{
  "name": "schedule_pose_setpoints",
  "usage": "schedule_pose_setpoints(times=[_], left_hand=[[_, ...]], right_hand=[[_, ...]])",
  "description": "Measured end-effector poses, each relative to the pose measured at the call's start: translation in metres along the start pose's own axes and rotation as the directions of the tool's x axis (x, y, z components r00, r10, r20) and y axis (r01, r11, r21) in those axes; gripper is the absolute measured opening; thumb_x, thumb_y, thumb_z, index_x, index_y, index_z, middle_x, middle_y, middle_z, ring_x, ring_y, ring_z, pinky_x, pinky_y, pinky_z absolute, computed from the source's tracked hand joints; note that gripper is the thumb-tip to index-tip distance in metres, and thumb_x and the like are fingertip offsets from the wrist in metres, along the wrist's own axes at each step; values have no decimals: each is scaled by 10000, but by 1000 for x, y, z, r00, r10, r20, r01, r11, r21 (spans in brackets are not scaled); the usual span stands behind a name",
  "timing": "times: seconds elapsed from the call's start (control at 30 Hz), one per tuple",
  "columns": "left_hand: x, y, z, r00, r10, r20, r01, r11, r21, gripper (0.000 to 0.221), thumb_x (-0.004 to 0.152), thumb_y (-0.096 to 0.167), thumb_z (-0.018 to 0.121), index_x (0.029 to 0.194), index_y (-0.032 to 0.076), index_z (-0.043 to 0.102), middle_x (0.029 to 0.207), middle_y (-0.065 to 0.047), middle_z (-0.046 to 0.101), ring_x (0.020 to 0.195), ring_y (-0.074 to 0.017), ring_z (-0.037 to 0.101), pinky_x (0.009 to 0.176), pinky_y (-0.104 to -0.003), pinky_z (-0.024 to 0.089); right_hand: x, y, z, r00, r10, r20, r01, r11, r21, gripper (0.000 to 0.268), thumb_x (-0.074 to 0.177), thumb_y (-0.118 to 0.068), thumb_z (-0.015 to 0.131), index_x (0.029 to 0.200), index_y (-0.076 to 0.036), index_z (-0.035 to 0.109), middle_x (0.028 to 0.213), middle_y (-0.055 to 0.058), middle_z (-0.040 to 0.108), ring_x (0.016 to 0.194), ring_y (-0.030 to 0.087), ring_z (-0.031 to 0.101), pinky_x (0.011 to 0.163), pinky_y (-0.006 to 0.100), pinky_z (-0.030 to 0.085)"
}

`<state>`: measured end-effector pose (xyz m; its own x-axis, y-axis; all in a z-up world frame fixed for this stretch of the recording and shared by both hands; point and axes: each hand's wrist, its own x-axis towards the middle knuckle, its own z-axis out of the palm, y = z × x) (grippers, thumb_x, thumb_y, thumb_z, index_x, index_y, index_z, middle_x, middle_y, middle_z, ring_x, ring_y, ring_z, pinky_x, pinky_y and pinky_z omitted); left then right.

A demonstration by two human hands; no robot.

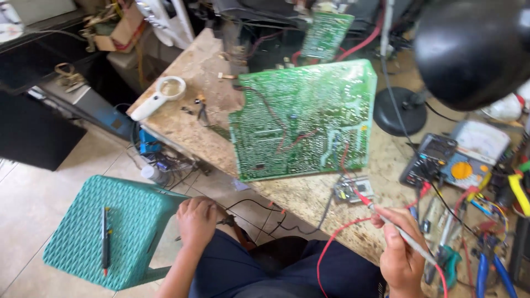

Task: Inspecting and testing a circuit board using a multimeter and a magnifying glass at a repair bench.

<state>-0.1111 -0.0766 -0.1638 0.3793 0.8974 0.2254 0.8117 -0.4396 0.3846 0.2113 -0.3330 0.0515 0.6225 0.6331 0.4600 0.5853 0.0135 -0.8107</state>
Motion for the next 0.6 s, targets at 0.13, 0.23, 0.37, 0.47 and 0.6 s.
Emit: schedule_pose_setpoints(times=[0.13,0.23,0.37,0.47,0.6], left_hand=[[1,2,3,996,5,-85,-4,1000,3,190,890,284,653,935,176,803,1024,19,743,1058,-328,600,841,-495,487],[8,7,-3,994,-95,-45,90,991,-99,205,915,307,658,1007,179,789,1066,13,721,1116,-301,588,955,-493,461],[66,35,-59,921,-36,-388,-100,940,-325,116,926,138,683,1036,110,704,1019,-51,675,983,-270,610,858,-428,474],[143,63,-100,905,126,-406,-297,870,-393,297,922,81,682,1215,48,645,1106,-93,683,1042,-239,608,921,-387,496],[244,110,-163,845,506,173,-362,780,-510,681,898,-12,590,1541,147,432,1541,-156,482,1472,-334,354,1206,-541,307]], right_hand=[[0,-14,19,999,-7,51,7,1000,-5,321,1023,-108,457,1143,92,677,1041,200,681,884,241,657,787,310,567],[-2,-26,29,997,63,46,-62,998,-14,283,1001,-69,486,1126,76,693,1004,183,687,878,228,674,755,297,543],[-3,-43,40,990,140,-12,-140,984,-107,272,985,-30,514,1133,106,697,1020,223,694,856,271,685,778,339,584],[-2,-51,48,993,115,-11,-116,982,-151,272,977,-39,528,1142,80,709,996,196,704,838,247,678,760,327,563],[-2,-59,60,999,44,2,-43,975,-217,285,969,-55,520,1137,63,718,988,178,719,826,225,691,754,306,558]])
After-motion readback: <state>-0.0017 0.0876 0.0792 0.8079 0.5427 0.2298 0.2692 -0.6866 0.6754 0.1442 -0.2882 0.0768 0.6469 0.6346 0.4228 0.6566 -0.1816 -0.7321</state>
